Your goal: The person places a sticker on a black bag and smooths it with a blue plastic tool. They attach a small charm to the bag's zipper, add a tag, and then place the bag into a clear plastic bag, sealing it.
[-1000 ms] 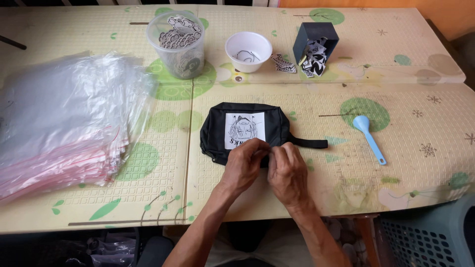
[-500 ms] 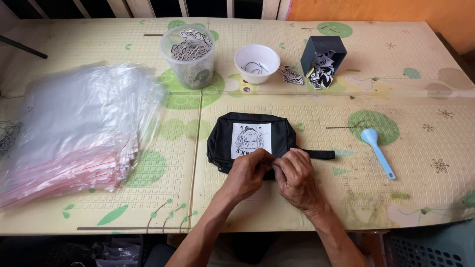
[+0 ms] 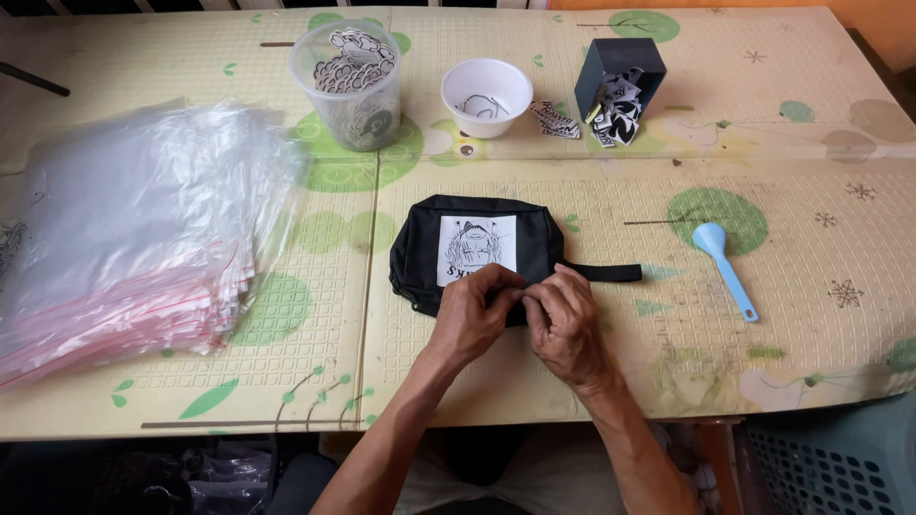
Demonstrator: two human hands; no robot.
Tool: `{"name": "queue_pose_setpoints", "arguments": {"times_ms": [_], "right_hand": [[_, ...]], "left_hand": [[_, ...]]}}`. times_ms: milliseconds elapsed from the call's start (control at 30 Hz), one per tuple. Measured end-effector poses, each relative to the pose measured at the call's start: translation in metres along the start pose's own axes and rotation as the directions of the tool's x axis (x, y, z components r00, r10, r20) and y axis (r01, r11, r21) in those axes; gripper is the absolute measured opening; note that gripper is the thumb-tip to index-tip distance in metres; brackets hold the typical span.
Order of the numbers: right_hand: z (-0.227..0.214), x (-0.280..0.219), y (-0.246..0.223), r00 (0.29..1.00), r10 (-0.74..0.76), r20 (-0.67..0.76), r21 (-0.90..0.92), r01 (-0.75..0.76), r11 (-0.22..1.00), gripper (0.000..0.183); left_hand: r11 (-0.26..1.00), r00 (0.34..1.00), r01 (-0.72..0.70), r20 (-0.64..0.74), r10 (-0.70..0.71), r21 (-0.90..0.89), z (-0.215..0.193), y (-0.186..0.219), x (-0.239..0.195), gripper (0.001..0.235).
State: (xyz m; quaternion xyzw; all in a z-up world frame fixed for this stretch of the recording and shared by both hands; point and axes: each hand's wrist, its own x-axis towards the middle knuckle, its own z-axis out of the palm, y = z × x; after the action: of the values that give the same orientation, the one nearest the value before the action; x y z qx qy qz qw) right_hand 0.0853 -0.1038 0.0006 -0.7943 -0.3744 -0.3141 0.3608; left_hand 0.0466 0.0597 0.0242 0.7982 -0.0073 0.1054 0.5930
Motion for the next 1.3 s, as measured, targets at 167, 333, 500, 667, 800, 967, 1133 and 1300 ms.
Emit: {"name": "queue_pose_setpoints", "arguments": {"times_ms": [167, 333, 500, 667, 800, 967, 1133, 1300], "right_hand": [[0.002, -0.002, 0.003, 1.0, -0.001, 0.003, 0.008, 0.001, 1.0, 0.006], [0.002, -0.005, 0.006, 0.999, 0.034, -0.011, 0.061, -0.033, 0.998, 0.007], [0.003, -0.007, 0.009, 0.998, 0.056, 0.005, 0.085, -0.056, 0.995, 0.006], [0.001, -0.005, 0.007, 0.999, 0.049, 0.011, 0.068, -0.049, 0.996, 0.006], [0.002, -0.006, 0.008, 0.999, 0.034, 0.015, 0.063, -0.035, 0.997, 0.007], [0.003, -0.007, 0.01, 0.999, 0.048, 0.012, 0.086, -0.049, 0.995, 0.007], [0.003, -0.008, 0.011, 0.999, 0.05, 0.013, 0.098, -0.052, 0.994, 0.008], [0.001, -0.007, 0.009, 0.999, 0.041, 0.018, 0.087, -0.042, 0.995, 0.01]], "left_hand": [[1.0, 1.0, -0.007, 0.014, 0.007, -0.015, -0.001, 0.002, -0.001, 0.017], [1.0, 1.0, -0.002, 0.019, 0.002, -0.017, 0.0, 0.0, -0.001, 0.016], [0.994, 0.992, -0.099, -0.075, 0.101, 0.037, 0.014, -0.009, -0.005, 0.014], [0.97, 0.968, -0.204, -0.122, 0.22, 0.133, 0.023, -0.008, -0.008, 0.015], [0.94, 0.959, -0.23, -0.106, 0.263, 0.253, 0.027, -0.017, -0.008, 0.015], [0.908, 0.954, -0.242, -0.085, 0.287, 0.342, 0.027, -0.007, -0.013, 0.015], [0.893, 0.956, -0.249, -0.054, 0.289, 0.375, 0.027, -0.012, -0.012, 0.016], [0.854, 0.965, -0.24, 0.015, 0.262, 0.461, 0.028, -0.014, -0.012, 0.021]]}}
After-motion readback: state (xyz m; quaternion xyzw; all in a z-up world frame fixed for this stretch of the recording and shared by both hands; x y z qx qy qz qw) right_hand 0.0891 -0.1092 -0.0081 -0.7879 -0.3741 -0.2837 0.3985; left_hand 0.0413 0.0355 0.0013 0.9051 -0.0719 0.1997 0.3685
